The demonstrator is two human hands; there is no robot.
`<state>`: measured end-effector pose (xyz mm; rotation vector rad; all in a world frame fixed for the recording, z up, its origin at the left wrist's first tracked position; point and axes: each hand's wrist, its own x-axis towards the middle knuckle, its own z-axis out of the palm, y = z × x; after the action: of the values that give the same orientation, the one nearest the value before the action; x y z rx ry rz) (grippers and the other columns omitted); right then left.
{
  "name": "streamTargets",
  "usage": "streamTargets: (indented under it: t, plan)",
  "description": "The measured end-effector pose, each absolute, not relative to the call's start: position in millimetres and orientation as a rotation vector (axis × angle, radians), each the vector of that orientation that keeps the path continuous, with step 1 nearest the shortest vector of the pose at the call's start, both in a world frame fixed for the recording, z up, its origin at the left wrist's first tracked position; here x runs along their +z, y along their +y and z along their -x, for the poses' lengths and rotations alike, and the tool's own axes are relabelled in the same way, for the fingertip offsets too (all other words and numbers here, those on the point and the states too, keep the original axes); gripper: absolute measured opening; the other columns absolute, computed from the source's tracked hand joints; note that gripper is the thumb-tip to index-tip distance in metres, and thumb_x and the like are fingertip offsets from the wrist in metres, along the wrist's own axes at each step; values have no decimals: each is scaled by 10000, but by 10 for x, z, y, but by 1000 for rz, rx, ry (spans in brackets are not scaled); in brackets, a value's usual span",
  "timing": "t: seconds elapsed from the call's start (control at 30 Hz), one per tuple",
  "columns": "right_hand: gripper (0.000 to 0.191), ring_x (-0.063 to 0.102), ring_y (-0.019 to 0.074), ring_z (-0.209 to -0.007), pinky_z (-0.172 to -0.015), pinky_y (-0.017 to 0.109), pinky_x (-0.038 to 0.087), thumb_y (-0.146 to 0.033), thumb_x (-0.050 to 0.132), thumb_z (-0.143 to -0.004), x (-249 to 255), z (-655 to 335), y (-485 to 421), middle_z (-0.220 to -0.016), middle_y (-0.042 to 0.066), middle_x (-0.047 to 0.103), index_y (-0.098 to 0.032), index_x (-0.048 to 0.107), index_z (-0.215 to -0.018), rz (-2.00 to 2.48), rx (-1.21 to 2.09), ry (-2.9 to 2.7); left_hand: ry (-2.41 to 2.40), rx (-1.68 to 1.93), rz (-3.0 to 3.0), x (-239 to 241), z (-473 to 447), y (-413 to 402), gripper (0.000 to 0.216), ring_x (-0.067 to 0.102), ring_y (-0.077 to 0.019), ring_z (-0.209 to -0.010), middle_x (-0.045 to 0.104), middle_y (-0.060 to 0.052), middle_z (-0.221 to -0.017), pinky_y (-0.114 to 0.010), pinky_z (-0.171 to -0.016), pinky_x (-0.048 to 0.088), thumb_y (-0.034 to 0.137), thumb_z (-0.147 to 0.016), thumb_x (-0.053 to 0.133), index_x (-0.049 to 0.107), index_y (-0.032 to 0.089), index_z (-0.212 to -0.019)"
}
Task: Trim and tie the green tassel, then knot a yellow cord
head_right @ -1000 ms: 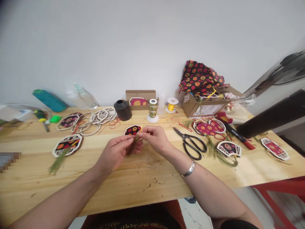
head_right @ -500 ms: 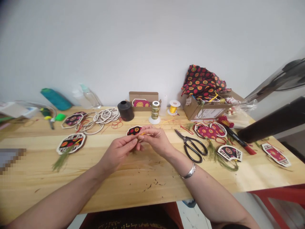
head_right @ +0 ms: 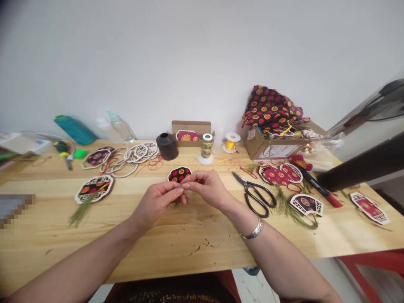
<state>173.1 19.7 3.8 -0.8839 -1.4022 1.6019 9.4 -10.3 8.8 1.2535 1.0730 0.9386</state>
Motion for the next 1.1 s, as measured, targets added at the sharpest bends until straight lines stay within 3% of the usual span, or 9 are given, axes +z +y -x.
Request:
streamTargets:
  t: [0.07, 0.2, 0.3, 0.4, 0.6, 0.73, 0.87, 0.97, 1.1]
  plan:
    - [175, 594, 112, -609, -617, 270, 504, -329, 734, -702, 50, -1734, 196, -689, 7, 668, -163, 689, -735, 928, 1497, -1450, 1080, 929, -1239, 112, -100, -108, 198, 589, -137, -607, 685, -38, -613, -268, -648, 439, 247, -794, 599, 684, 149, -644]
    - [232, 624, 147, -890, -812, 308, 499, -338, 647, -795, 102, -1775, 204, -1014, 56, 688, -203, 700, -976, 869, 1401, -1568, 1048, 939, -1185, 114, -97, -103, 202, 620, -158, -626, 699, -52, -620, -291, -682, 462, 275, -791, 615, 699, 151, -655]
    - [224, 634, 130, -787, -767, 300, 510, -333, 613, -824, 108, -1800, 211, -866, 37, 706, -193, 704, -974, 796, 1522, -1672, 1027, 926, -1190, 87, -88, -101, 215, 624, -157, -627, 704, -56, -623, -288, -691, 461, 288, -798, 616, 710, 145, -667]
    - [173, 619, 114, -659, -673, 271, 510, -311, 683, -762, 78, -1808, 220, -718, 9, 685, -174, 714, -863, 803, 1562, -1636, 1003, 902, -1178, 61, -87, -108, 240, 630, -157, -619, 700, -60, -613, -284, -684, 461, 308, -805, 616, 701, 131, -666]
    - [154, 588, 104, -635, -649, 255, 483, -298, 694, -742, 103, -1837, 232, -678, 9, 668, -145, 680, -726, 898, 1465, -1629, 896, 909, -894, 30, -106, -94, 313, 664, -194, -615, 701, -86, -627, -331, -672, 499, 393, -800, 608, 692, 95, -759]
    - [141, 557, 100, -628, -625, 244, 456, -280, 649, -780, 154, -1846, 216, -682, 6, 653, -154, 666, -719, 902, 1333, -1747, 998, 1050, -854, -6, -107, -67, 315, 668, -235, -879, 729, -121, -914, -385, -832, 491, 383, -776, 648, 688, 116, -938]
    - [105, 547, 102, -637, -624, 242, 442, -233, 633, -798, 161, -1828, 183, -693, 6, 642, -158, 656, -728, 859, 1201, -1854, 1017, 1298, -1085, 0, -97, -87, 328, 569, -216, -1121, 668, -90, -1149, -361, -1016, 376, 336, -831, 606, 634, 180, -1118]
    - [102, 555, 107, -649, -637, 245, 445, -205, 600, -826, 152, -1823, 165, -700, 7, 634, -169, 656, -749, 853, 1018, -1956, 933, 1199, -1113, 42, -97, -120, 332, 595, -219, -1065, 671, -97, -1121, -356, -969, 411, 363, -849, 577, 637, 165, -1109]
    - [152, 569, 118, -687, -654, 252, 454, -185, 527, -872, 134, -1844, 167, -745, 28, 625, -178, 663, -805, 835, 764, -2090, 923, 956, -1105, 81, -111, -131, 364, 613, -152, -706, 687, -72, -891, -296, -696, 471, 435, -823, 585, 664, 142, -1025]
